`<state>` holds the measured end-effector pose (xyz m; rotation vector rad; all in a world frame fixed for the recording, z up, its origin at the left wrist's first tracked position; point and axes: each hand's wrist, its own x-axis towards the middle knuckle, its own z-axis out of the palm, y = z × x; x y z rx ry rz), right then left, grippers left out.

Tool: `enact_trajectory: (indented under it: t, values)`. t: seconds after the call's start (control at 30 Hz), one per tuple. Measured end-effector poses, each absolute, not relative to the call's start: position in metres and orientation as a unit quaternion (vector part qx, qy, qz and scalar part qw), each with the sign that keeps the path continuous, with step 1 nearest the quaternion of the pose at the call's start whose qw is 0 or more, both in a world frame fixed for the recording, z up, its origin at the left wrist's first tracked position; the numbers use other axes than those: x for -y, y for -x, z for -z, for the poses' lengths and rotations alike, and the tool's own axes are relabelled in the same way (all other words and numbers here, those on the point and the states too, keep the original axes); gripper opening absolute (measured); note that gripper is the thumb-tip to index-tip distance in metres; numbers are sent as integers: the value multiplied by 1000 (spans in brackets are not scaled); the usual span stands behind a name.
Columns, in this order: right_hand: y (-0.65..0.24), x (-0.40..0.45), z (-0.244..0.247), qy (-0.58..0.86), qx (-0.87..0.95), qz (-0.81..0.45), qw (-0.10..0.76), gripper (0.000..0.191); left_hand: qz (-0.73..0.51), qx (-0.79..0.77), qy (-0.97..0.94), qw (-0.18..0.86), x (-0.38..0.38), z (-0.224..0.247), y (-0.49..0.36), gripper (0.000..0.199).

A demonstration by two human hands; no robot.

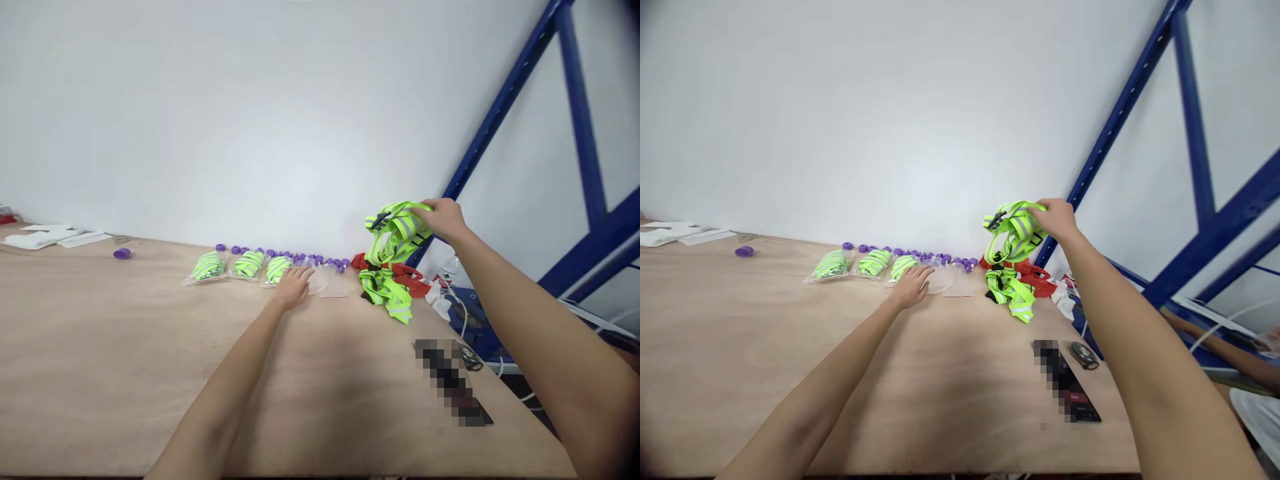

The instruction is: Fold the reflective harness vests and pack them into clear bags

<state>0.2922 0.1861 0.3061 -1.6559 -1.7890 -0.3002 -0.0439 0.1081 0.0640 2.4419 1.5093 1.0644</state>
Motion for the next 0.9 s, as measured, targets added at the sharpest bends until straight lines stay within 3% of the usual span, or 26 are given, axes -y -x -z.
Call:
enact_trajectory:
  t: [0.13,0.23,0.3,0.37,0.5,0.57,0.73,0.9]
  values:
    - [-271,-145,-336,560,716,44,415,30,-439,-460,-767,87,-108,-114,-12,73]
    - [-251,-114,-340,503,749,-24,430,31,-545,-372,-709,249,-101,-148,-42,100]
    - [-237,-97,-332,463,773,-73,427,31,-599,-290,-666,337,-92,-167,-52,107]
    - [-225,-84,-319,430,793,-111,417,31,-629,-248,-648,351,-79,-183,-56,101]
    - [-213,-71,-288,394,795,-222,405,35,-628,-312,-613,363,-57,-206,-51,45]
    - [-215,-68,-280,397,777,-270,406,36,-606,-352,-598,388,-51,-214,-40,30]
    - [-233,-57,-286,423,788,-273,354,42,-583,-424,-554,416,-49,-228,12,33]
    - [-246,-41,-300,410,865,-159,243,47,-619,-463,-488,406,-44,-245,80,36]
